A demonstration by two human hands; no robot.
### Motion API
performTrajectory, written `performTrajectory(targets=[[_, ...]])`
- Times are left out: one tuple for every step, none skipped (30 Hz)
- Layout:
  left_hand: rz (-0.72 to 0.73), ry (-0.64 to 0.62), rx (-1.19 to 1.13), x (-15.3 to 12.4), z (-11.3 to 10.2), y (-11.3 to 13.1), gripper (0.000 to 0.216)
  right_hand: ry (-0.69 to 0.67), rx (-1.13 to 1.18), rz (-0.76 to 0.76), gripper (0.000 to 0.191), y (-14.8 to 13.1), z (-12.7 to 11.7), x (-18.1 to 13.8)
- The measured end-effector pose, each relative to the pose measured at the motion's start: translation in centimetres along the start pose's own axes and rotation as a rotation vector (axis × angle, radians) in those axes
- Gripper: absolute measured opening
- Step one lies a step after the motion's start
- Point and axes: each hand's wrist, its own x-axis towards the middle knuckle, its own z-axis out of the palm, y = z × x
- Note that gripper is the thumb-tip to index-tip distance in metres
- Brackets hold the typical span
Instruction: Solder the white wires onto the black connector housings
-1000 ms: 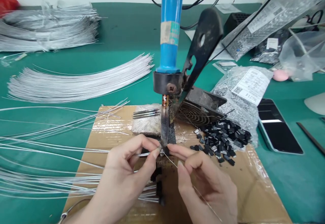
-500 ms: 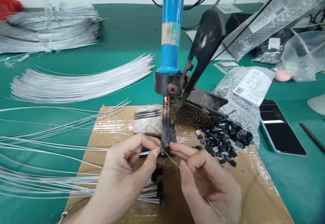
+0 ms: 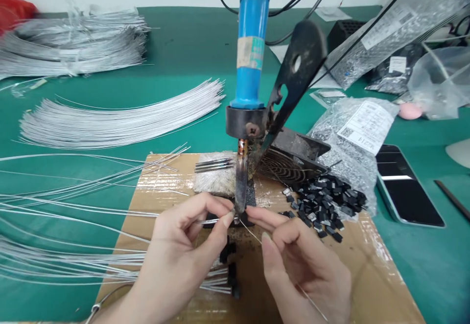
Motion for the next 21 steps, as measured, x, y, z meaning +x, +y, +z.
performTrajectory(targets=[[0.000, 0.002, 0.000, -0.02, 0.00, 0.02, 0.013, -0.005, 0.003, 0.001, 0.026, 0.02, -0.04, 0.00], [0.001, 0.004, 0.001, -0.04, 0.01, 0.03, 0.014, -0.012, 0.005, 0.002, 0.026, 0.05, -0.10, 0.00], [0.003, 0.007, 0.002, -0.05, 0.01, 0.03, 0.014, -0.020, 0.005, 0.002, 0.025, 0.09, -0.15, 0.00], [0.007, 0.009, 0.004, -0.06, 0.01, 0.03, 0.014, -0.029, 0.004, 0.002, 0.025, 0.12, -0.21, 0.00], [0.014, 0.010, 0.004, -0.06, 0.01, 0.03, 0.014, -0.036, 0.003, 0.002, 0.025, 0.14, -0.27, 0.00], [0.021, 0.009, 0.004, -0.06, 0.01, 0.03, 0.014, -0.040, 0.000, 0.002, 0.025, 0.15, -0.31, -0.01], [0.025, 0.011, 0.004, -0.04, 0.01, 0.04, 0.015, -0.041, -0.003, 0.003, 0.025, 0.14, -0.35, -0.01], [0.028, 0.009, 0.006, -0.03, 0.01, 0.06, 0.015, -0.041, -0.008, 0.003, 0.025, 0.12, -0.37, 0.00], [0.028, 0.007, 0.007, -0.01, 0.00, 0.06, 0.015, -0.039, -0.014, 0.003, 0.025, 0.09, -0.39, 0.00], [0.029, 0.009, 0.009, 0.00, -0.01, 0.06, 0.015, -0.036, -0.023, 0.003, 0.025, 0.04, -0.41, 0.01], [0.026, 0.010, 0.010, 0.02, -0.01, 0.04, 0.015, -0.034, -0.032, 0.004, 0.026, -0.01, -0.43, 0.03], [0.024, 0.012, 0.010, 0.03, -0.01, 0.01, 0.015, -0.035, -0.038, 0.006, 0.026, -0.05, -0.45, 0.04], [0.023, 0.015, 0.011, 0.03, 0.00, -0.03, 0.014, -0.039, -0.040, 0.009, 0.026, -0.08, -0.47, 0.05], [0.022, 0.017, 0.013, 0.03, 0.02, -0.07, 0.014, -0.042, -0.040, 0.013, 0.025, -0.10, -0.48, 0.06], [0.023, 0.017, 0.016, 0.03, 0.05, -0.09, 0.014, -0.045, -0.038, 0.017, 0.025, -0.11, -0.49, 0.06], [0.023, 0.018, 0.020, 0.04, 0.08, -0.09, 0.014, -0.047, -0.036, 0.017, 0.025, -0.10, -0.48, 0.04], [0.025, 0.017, 0.025, 0.04, 0.11, -0.07, 0.015, -0.046, -0.034, 0.014, 0.025, -0.09, -0.47, 0.02], [0.027, 0.020, 0.028, 0.04, 0.14, -0.03, 0.015, -0.042, -0.032, 0.011, 0.025, -0.08, -0.44, -0.01], [0.026, 0.020, 0.027, 0.05, 0.16, 0.02, 0.015, -0.037, -0.033, 0.008, 0.025, -0.06, -0.42, -0.04], [0.027, 0.020, 0.026, 0.05, 0.18, 0.08, 0.015, -0.033, -0.036, 0.006, 0.026, -0.05, -0.40, -0.06], [0.024, 0.019, 0.025, 0.05, 0.18, 0.13, 0.015, -0.031, -0.040, 0.005, 0.026, -0.04, -0.39, -0.08]])
